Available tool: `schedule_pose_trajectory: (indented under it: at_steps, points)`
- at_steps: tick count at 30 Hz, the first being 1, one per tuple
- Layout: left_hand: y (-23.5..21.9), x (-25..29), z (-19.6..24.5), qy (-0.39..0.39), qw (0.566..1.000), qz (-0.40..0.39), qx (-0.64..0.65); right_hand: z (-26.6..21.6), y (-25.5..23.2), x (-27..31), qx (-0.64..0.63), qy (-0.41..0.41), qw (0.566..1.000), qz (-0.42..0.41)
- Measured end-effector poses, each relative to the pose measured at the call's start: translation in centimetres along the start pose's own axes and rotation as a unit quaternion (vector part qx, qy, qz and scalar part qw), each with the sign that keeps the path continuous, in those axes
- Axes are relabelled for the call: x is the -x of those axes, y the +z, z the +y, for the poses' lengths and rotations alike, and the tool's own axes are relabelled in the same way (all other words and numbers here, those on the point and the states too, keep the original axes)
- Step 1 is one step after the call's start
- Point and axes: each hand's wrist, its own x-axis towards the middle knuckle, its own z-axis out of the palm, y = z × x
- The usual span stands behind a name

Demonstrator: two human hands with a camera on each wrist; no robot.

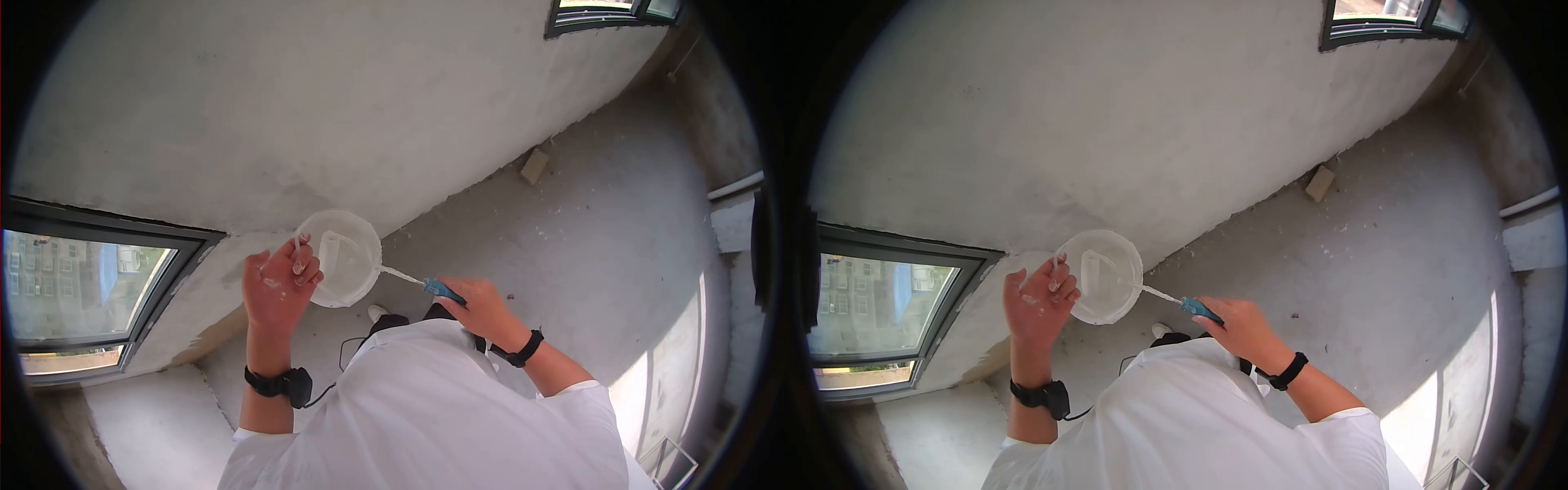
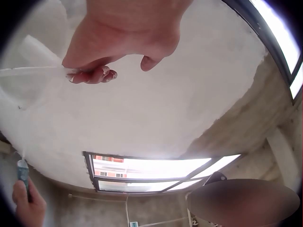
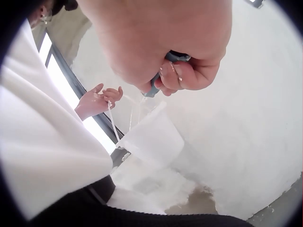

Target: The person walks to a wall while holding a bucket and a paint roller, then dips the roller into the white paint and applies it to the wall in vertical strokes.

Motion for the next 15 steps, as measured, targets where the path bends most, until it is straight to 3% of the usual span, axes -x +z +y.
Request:
schedule_pose_trajectory:
  at_steps: [4,7,10,13,15]
  points:
    - [-0.8,-0.3,-0.4,-0.019,1.000,-0.020,0.012,1.0,0.3,0.3,0.027,0.025,0.999,-0.024]
    - [-0.2,0.1,0.4,-0.005,1.000,-0.010,-0.007,-0.1,0.2,0.4,0.000,-0.002,1.000,-0.007]
    - [-0.5,-0.1,0.1,-0.016,0.999,-0.025,0.013,0.6,0.4,0.5,0.017,0.037,0.999,-0.011]
    - [-0.1,0.0,0.4,-0.006,1.000,-0.011,-0.008,-0.3,0.1,0.5,0.008,-0.011,1.000,0.004]
    - [0.3,0.4,0.2,-0.013,1.000,-0.011,-0.003,-0.2,0.0,0.8,0.030,0.017,0.999,-0.015]
